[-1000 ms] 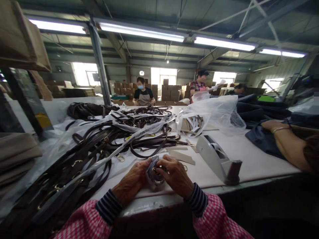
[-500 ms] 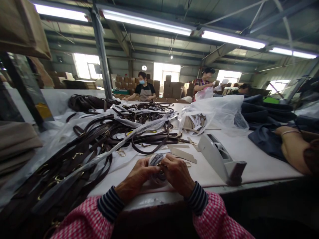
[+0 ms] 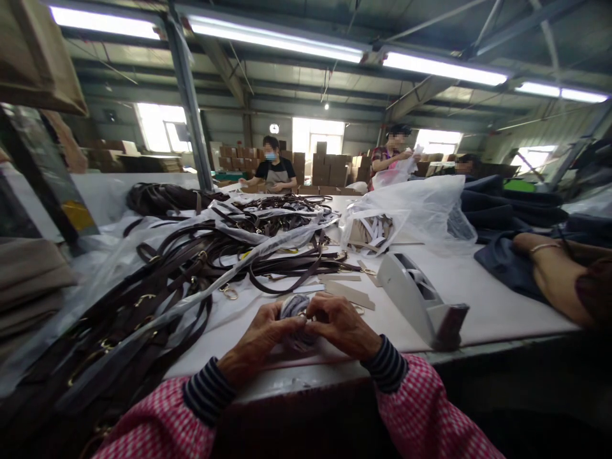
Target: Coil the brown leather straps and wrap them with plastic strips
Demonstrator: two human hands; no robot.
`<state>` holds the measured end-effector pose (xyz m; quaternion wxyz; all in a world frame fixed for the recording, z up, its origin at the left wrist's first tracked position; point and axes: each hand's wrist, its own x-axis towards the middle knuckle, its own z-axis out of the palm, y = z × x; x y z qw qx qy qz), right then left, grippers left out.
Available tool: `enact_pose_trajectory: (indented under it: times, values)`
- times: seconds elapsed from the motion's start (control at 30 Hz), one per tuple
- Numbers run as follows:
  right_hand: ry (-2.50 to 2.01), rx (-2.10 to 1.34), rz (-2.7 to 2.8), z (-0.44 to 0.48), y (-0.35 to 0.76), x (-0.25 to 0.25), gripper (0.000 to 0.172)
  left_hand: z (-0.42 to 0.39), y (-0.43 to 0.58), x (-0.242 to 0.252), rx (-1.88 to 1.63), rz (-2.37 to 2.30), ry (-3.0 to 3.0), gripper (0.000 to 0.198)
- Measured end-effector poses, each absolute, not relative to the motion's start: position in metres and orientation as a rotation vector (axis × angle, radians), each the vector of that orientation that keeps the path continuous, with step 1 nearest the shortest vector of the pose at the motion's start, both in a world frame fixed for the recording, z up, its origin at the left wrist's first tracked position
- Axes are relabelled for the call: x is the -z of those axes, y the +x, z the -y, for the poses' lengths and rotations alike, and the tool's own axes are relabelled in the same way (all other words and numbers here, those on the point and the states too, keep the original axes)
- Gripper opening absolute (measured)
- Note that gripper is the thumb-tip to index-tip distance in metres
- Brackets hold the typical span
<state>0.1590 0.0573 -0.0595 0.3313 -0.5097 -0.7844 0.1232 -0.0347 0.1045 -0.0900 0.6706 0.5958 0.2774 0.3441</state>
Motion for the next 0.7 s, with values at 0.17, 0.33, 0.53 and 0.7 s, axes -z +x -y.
enact_pose_trajectory:
  times: [0.17,0.33,0.53,0.7]
  values:
    - [-1.403,-0.243,2.067,-0.06,0.158,0.059,0.021,-0.104,-0.037,0.084,-0.728,-0.547,1.346,0.03]
    - [-1.499,-0.13,2.19,-0.059,0.159,0.049,0.017,-0.103,-0.036,0.088,-0.776,-0.566,1.384,0.031]
    - [-1.565,0.033,2.379,-0.056,0.145,0.042,0.009,-0.105,-0.036,0.095,-0.791,-0.582,1.299,0.035]
    - [-1.628,0.116,2.415,-0.056,0.134,0.043,0.016,-0.103,-0.037,0.095,-0.801,-0.552,1.285,0.035]
